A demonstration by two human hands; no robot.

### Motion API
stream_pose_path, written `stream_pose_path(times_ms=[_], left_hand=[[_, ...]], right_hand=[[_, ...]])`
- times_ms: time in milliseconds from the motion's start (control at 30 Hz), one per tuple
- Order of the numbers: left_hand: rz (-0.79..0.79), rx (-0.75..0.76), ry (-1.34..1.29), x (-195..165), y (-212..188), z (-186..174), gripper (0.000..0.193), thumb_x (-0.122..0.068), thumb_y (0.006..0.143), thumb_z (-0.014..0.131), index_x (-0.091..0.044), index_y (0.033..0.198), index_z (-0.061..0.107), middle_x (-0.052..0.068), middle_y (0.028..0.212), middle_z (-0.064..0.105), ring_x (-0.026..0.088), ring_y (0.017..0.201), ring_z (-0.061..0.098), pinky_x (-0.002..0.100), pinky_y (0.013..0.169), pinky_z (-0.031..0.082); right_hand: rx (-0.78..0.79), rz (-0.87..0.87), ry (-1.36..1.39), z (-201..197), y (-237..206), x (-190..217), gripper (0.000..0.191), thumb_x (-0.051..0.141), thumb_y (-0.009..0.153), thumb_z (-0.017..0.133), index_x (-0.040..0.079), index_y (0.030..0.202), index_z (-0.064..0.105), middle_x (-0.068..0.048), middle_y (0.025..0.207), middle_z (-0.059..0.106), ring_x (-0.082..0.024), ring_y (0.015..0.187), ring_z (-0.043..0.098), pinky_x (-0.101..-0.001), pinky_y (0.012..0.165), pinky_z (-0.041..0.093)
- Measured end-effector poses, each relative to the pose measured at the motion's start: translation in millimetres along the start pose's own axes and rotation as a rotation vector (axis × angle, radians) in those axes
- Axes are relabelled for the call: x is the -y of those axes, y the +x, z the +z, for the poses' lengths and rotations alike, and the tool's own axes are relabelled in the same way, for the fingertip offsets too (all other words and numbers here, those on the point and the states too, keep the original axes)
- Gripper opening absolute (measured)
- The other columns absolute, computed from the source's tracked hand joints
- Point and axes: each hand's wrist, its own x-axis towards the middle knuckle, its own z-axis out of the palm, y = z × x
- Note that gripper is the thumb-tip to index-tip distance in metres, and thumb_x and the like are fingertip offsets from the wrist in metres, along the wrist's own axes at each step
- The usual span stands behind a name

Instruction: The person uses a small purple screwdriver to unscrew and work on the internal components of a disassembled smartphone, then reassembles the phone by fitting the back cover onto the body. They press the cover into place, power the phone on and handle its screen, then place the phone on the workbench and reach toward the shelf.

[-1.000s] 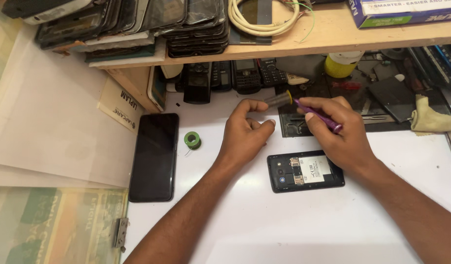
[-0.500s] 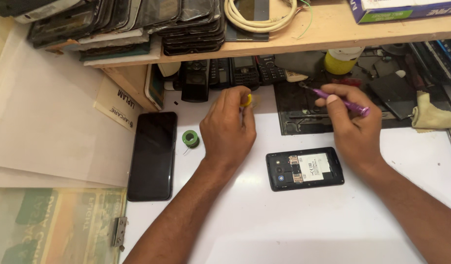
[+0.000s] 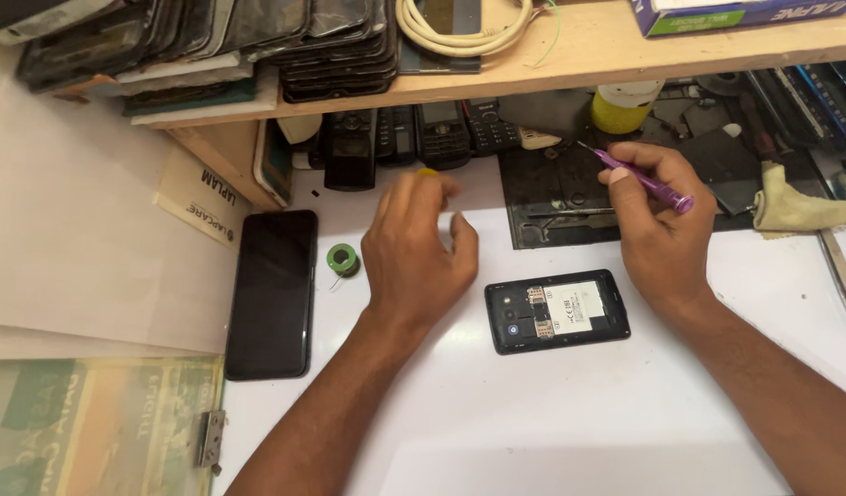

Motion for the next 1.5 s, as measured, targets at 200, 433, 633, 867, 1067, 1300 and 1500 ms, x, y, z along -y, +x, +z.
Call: stream_pose_path(times_ms=[200, 433, 633, 867, 1067, 1300, 1500], left_hand=[[0.050, 0.349, -0.214, -26.4, -10.3, -4.5, 0.041, -0.026, 0.077, 0.080, -0.003, 0.108, 0.066, 0.009, 0.098, 0.064, 0.025, 0.093, 0.063, 0.041, 0.073, 0.053], [0.127, 0.714, -0.141, -50.3, -11.9, 4.9, 0.076, -0.042, 0.063, 0.091, 0.001, 0.120, 0.065, 0.012, 0.110, 0.059, 0.030, 0.102, 0.053, 0.044, 0.086, 0.043], [-0.059, 0.901, -0.095, -58.4, -3.5, 6.2, 0.074, -0.037, 0.058, 0.092, -0.002, 0.118, 0.065, 0.010, 0.104, 0.059, 0.027, 0.102, 0.053, 0.041, 0.089, 0.043], [-0.140, 0.931, -0.119, -83.5, 9.2, 5.2, 0.079, -0.028, 0.054, 0.095, -0.005, 0.120, 0.059, 0.011, 0.108, 0.056, 0.030, 0.096, 0.063, 0.042, 0.080, 0.052], [-0.310, 1.051, -0.115, -100.3, 19.0, 9.0, 0.077, -0.028, 0.058, 0.095, -0.016, 0.124, 0.059, 0.006, 0.109, 0.068, 0.025, 0.089, 0.073, 0.040, 0.076, 0.057], [-0.444, 1.102, -0.363, -87.5, 18.0, 11.4, 0.062, -0.016, 0.064, 0.088, -0.015, 0.121, 0.064, 0.006, 0.094, 0.078, 0.017, 0.085, 0.075, 0.033, 0.079, 0.057], [-0.576, 1.124, -0.681, -68.7, 10.2, 19.0, 0.048, -0.001, 0.070, 0.085, -0.006, 0.114, 0.066, 0.003, 0.091, 0.074, 0.011, 0.085, 0.069, 0.028, 0.081, 0.057]], right_hand=[[0.050, 0.041, 0.010, 2.4, 0.1, 0.2, 0.017, 0.005, 0.105, 0.065, 0.000, 0.122, 0.066, 0.000, 0.104, 0.066, -0.003, 0.087, 0.057, -0.0189, 0.074, 0.047], [0.287, -0.139, -0.158, -9.6, 2.6, 12.6, 0.024, 0.004, 0.096, 0.067, 0.000, 0.119, 0.072, -0.008, 0.107, 0.069, -0.013, 0.093, 0.064, -0.0271, 0.081, 0.051], [0.384, -0.195, -0.133, -17.2, 6.6, 17.7, 0.032, 0.003, 0.092, 0.064, 0.000, 0.124, 0.071, -0.010, 0.110, 0.071, -0.018, 0.099, 0.067, -0.0317, 0.088, 0.054], [0.415, -0.212, -0.150, -30.0, 8.7, 13.1, 0.030, 0.003, 0.094, 0.063, 0.003, 0.123, 0.073, -0.007, 0.104, 0.073, -0.017, 0.095, 0.067, -0.0329, 0.085, 0.053], [0.480, -0.143, -0.132, -39.4, 10.1, 11.2, 0.035, 0.006, 0.093, 0.066, 0.005, 0.127, 0.072, -0.005, 0.095, 0.073, -0.016, 0.088, 0.064, -0.0342, 0.080, 0.052], [0.503, -0.138, -0.153, -46.6, 8.3, 13.6, 0.028, 0.009, 0.090, 0.070, 0.006, 0.118, 0.074, -0.006, 0.097, 0.075, -0.019, 0.093, 0.063, -0.0337, 0.079, 0.053], [0.548, -0.113, -0.234, -55.5, 8.7, 18.2, 0.022, 0.008, 0.082, 0.073, 0.007, 0.103, 0.077, -0.005, 0.092, 0.074, -0.021, 0.093, 0.062, -0.0347, 0.079, 0.053]])
